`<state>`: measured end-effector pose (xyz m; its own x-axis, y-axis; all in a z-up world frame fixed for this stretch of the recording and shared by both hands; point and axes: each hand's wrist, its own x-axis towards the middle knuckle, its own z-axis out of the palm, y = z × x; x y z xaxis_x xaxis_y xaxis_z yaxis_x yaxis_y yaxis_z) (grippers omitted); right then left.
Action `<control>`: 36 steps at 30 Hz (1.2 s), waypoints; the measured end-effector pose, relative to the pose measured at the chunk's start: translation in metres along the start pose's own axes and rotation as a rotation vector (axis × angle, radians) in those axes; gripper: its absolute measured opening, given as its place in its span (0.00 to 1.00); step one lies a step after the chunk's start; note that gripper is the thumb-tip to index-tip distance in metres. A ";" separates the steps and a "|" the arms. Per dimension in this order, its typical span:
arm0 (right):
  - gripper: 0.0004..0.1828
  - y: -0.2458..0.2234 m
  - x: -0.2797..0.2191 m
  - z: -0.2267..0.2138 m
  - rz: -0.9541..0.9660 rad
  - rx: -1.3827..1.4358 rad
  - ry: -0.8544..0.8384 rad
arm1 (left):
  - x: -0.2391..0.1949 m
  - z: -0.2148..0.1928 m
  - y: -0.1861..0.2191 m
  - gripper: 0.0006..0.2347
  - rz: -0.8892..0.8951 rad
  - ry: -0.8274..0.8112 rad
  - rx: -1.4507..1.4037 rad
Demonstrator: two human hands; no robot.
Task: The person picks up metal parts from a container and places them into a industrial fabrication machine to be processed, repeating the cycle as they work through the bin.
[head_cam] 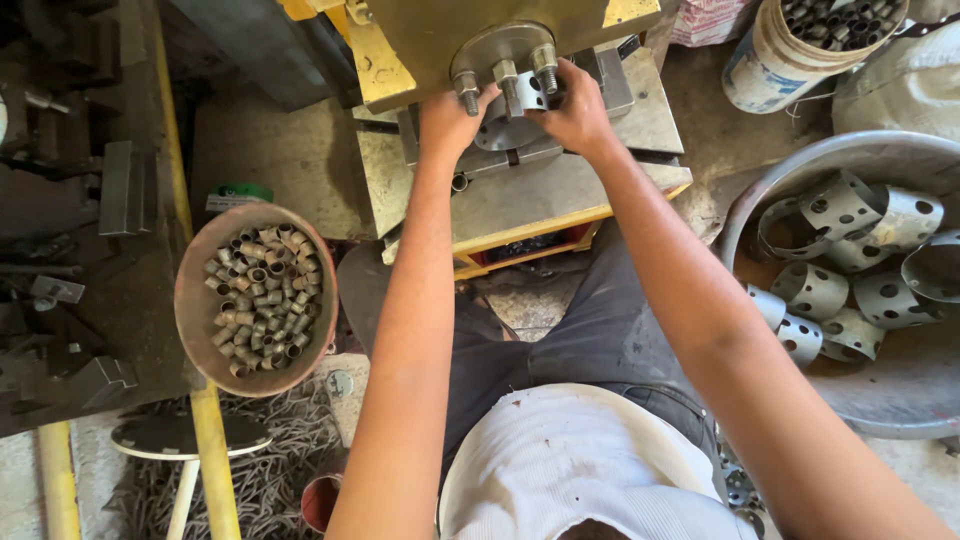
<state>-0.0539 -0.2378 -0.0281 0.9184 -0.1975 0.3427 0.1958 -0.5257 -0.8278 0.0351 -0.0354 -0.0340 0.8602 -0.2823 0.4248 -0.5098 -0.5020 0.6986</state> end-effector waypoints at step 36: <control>0.17 0.034 -0.004 0.014 0.055 0.049 0.015 | -0.029 -0.042 0.010 0.34 -0.148 -0.231 -0.118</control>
<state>-0.0454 -0.2433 -0.0643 0.9232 -0.2373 0.3024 0.1624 -0.4723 -0.8663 0.0043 0.0026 -0.0151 0.8994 -0.3982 0.1804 -0.3651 -0.4573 0.8109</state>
